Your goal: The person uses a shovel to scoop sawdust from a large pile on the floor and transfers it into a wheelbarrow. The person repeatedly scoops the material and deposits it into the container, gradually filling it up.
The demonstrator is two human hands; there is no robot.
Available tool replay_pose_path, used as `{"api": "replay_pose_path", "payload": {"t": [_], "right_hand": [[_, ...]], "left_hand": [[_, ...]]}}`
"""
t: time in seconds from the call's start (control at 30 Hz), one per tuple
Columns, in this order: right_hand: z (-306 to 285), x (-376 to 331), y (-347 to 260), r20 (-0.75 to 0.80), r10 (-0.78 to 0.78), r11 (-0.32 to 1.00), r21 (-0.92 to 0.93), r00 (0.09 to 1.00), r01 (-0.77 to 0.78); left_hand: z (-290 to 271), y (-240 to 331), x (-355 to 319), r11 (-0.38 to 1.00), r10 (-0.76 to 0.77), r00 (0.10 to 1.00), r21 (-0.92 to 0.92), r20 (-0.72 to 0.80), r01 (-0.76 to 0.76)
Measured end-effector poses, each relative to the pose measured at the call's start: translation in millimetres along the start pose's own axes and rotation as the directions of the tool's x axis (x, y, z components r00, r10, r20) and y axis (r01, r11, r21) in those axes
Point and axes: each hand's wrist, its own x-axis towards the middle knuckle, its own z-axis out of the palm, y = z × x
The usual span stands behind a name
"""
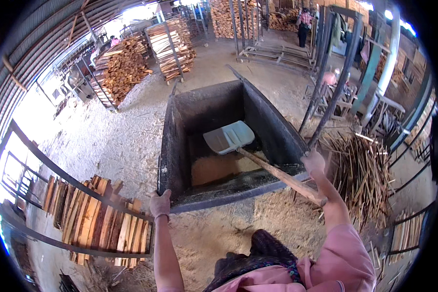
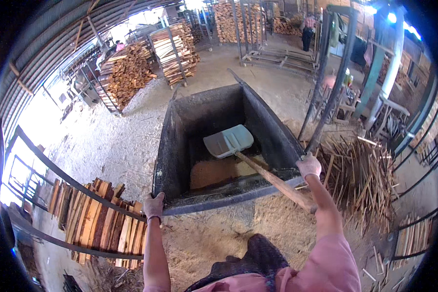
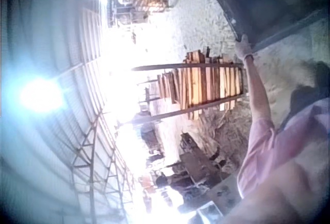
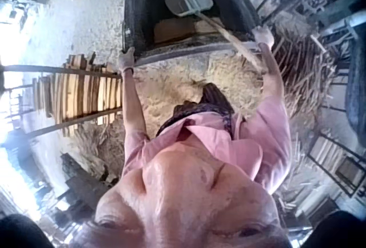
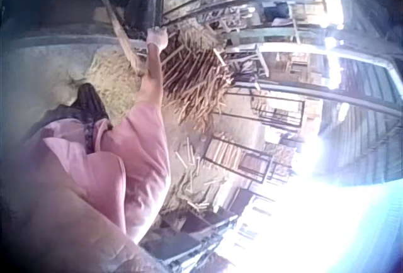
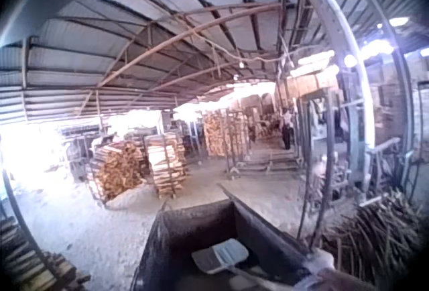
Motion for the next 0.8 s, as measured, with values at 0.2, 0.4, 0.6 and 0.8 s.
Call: {"api": "replay_pose_path", "payload": {"t": [0.2,0.4,0.6,0.8], "right_hand": [[-11,4,-2,0.009,-0.033,0.999,-0.003,0.999,0.033],[-19,1,9,-0.063,-0.298,0.954,0.02,0.952,0.3],[-35,-47,26,-0.132,-0.766,0.629,0.05,0.629,0.776],[-12,-83,-21,-0.226,-0.873,0.194,0.651,0.431,0.734]], "left_hand": [[17,-30,-65,0.966,0.258,0.946,0.026,-0.197,-0.258],[109,-128,-212,0.986,-0.157,0.974,-0.028,0.166,0.164],[198,-224,-397,0.726,-0.475,0.831,-0.405,0.289,0.556],[168,-166,-414,0.808,-0.394,0.885,-0.367,0.247,0.462]]}}
